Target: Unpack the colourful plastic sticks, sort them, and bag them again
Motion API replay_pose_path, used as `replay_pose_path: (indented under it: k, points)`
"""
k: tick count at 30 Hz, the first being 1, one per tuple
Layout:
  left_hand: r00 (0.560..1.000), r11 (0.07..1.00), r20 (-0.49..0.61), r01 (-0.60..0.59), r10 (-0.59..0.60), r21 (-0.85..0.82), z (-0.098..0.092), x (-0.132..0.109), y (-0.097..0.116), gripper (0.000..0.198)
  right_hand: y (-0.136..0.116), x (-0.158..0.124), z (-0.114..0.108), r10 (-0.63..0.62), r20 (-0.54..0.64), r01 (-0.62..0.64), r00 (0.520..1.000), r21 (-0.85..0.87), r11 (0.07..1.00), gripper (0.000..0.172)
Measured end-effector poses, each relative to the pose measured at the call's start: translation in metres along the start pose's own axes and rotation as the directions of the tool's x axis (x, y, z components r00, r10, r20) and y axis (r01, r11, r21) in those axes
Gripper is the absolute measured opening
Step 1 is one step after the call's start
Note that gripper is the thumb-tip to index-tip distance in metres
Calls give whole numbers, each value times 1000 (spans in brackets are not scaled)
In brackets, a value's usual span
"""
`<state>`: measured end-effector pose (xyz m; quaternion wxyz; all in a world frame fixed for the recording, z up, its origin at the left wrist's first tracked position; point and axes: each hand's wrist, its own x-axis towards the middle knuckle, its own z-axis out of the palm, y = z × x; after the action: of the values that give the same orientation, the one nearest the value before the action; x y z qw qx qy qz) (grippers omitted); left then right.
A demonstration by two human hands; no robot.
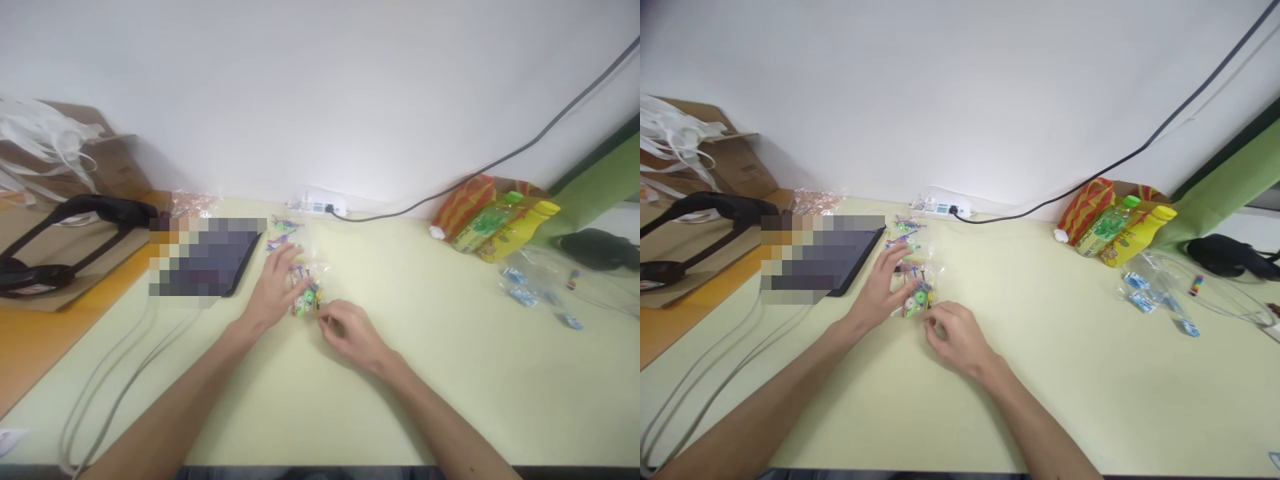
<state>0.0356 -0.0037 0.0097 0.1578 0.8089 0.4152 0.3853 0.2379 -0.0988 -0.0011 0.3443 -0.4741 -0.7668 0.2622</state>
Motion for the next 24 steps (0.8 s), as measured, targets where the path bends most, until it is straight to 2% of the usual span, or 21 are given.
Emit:
replay_pose_path:
  k: [2,4,8,11,15,17,20,22,24]
  points:
    - [997,995,76,-25,18,93,5,-3,5,58,7,2,-4,71,-115,-80,991,-69,994,14]
    - [990,987,142,-32,9,159,7,-6,8,70,14,3,-6,128,-155,-147,980,-111,983,14]
    - [959,975,282,-91,31,204,8,-9,0,97,18,3,-1,103,-79,-114,992,-153,982,16]
    - [927,963,368,-165,77,214,5,-8,-13,105,13,3,6,56,-51,-60,997,-91,994,20]
    - [929,950,359,-189,91,250,-9,0,-27,109,4,3,7,-27,44,27,999,-10,1000,38]
    - [944,950,320,-167,77,263,-19,5,-29,101,1,3,6,-57,100,59,993,-18,998,47]
    - [972,963,225,-118,63,240,-32,11,-29,69,-2,2,5,-71,130,79,989,-60,995,43]
    - [987,973,145,-100,70,210,-33,11,-26,50,-1,3,7,-80,120,88,990,-62,994,38]
    - [994,974,84,-79,63,211,-28,9,-22,44,0,5,8,-88,104,93,991,-44,995,36]
